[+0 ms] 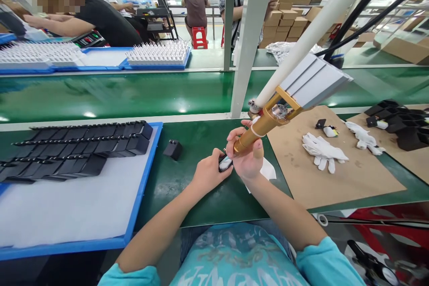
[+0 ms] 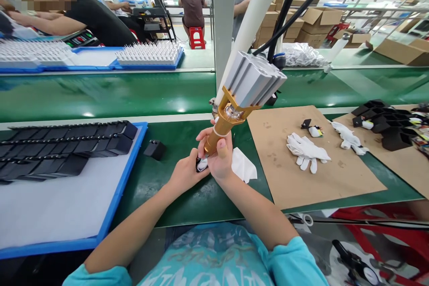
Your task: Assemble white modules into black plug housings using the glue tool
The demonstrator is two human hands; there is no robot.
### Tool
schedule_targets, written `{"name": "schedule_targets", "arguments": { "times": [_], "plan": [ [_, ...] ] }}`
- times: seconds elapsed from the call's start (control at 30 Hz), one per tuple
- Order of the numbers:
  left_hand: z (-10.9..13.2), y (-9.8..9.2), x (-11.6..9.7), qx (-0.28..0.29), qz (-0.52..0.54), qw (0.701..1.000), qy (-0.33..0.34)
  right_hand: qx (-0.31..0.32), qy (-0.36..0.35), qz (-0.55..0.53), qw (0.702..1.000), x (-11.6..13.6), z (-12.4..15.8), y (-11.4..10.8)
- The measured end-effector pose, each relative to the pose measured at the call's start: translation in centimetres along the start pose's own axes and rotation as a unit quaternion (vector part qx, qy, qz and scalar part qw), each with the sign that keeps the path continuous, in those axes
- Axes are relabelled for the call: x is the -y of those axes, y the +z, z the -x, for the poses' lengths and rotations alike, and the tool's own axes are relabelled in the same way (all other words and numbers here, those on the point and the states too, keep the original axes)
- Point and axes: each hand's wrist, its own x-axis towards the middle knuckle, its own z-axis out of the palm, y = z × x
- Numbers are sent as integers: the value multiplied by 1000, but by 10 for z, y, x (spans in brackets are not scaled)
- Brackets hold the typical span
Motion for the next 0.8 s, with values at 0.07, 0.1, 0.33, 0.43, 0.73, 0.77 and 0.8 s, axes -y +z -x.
{"name": "schedule_targets", "arguments": {
  "times": [0.07,0.1,0.33,0.43,0.73,0.77,0.8],
  "plan": [
    [1,3,1,-23,25,999,18,2,0,-3,1000,-1,1,4],
    [2,4,1,-34,40,998,25,1,0,-5,1000,-1,2,5],
    [4,6,3,-88,80,991,65,16,-6,-14,1000,0,5,9],
    [4,5,2,-80,61,993,60,17,-7,-19,1000,0,5,8],
    [-5,0,5,-14,-49,999,17,12,-21,-1,1000,2,-2,-6],
    [-6,-1,7,-10,-50,999,15,19,-26,7,999,3,-4,-10],
    [-7,-1,9,-6,-44,999,12,27,-31,19,999,4,-6,-16]
  ]
}}
